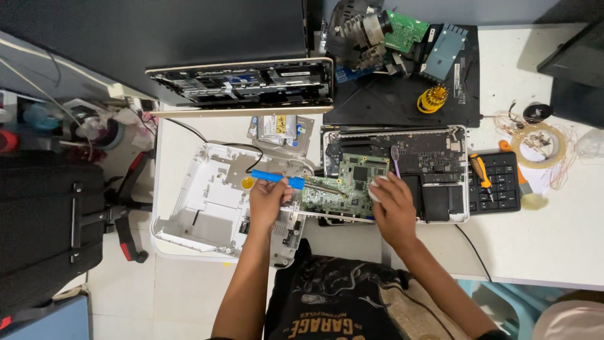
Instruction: Repairing a laptop motherboard by cleaning components with a brush and using a soldering iron
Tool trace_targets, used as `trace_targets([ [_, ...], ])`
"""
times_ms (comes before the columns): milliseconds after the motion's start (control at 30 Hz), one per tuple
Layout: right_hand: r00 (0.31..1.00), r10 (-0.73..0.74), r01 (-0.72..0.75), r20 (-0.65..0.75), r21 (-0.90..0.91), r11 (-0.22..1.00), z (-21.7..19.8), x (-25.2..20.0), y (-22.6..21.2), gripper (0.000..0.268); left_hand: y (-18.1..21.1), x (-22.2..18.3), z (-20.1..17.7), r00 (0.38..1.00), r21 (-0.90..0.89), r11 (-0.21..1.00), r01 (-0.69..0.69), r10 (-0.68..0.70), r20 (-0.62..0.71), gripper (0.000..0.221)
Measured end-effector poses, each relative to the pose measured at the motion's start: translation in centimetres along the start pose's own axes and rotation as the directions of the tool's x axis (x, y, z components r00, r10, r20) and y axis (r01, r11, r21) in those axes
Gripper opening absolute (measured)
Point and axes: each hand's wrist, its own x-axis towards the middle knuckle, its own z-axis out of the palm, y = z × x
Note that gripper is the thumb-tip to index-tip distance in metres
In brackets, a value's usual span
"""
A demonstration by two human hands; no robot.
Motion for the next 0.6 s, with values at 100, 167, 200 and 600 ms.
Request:
trace_targets([
  [100, 0.998, 0.016, -0.016, -0.068, -0.006, 1.000, 0.33, -0.26, -0.64, 0.034, -0.02, -0.26, -0.05, 1.000, -0.011, 1.000, -0.005, 0.005, 0.008, 0.031],
  [167, 0.997, 0.012, -0.012, -0.074, 0.002, 1.000, 0.43, -0.39, -0.40, 0.034, -0.62, -0.07, -0.11, 1.000, -0.017, 1.000, -0.013, 0.013, 0.008, 0.031],
  [200, 0.997, 0.005, -0.004, -0.079, 0.009, 1.000, 0.44, -0.46, -0.28, 0.034, -0.94, -0.01, -0.12, 1.000, -0.026, 0.999, -0.021, 0.021, 0.009, 0.031],
  [600, 0.996, 0.030, -0.028, -0.090, 0.018, 0.999, 0.40, -0.76, -0.37, 0.030, -0.65, -0.53, 0.10, 1.000, -0.063, 0.998, -0.026, 0.025, -0.009, 0.027],
])
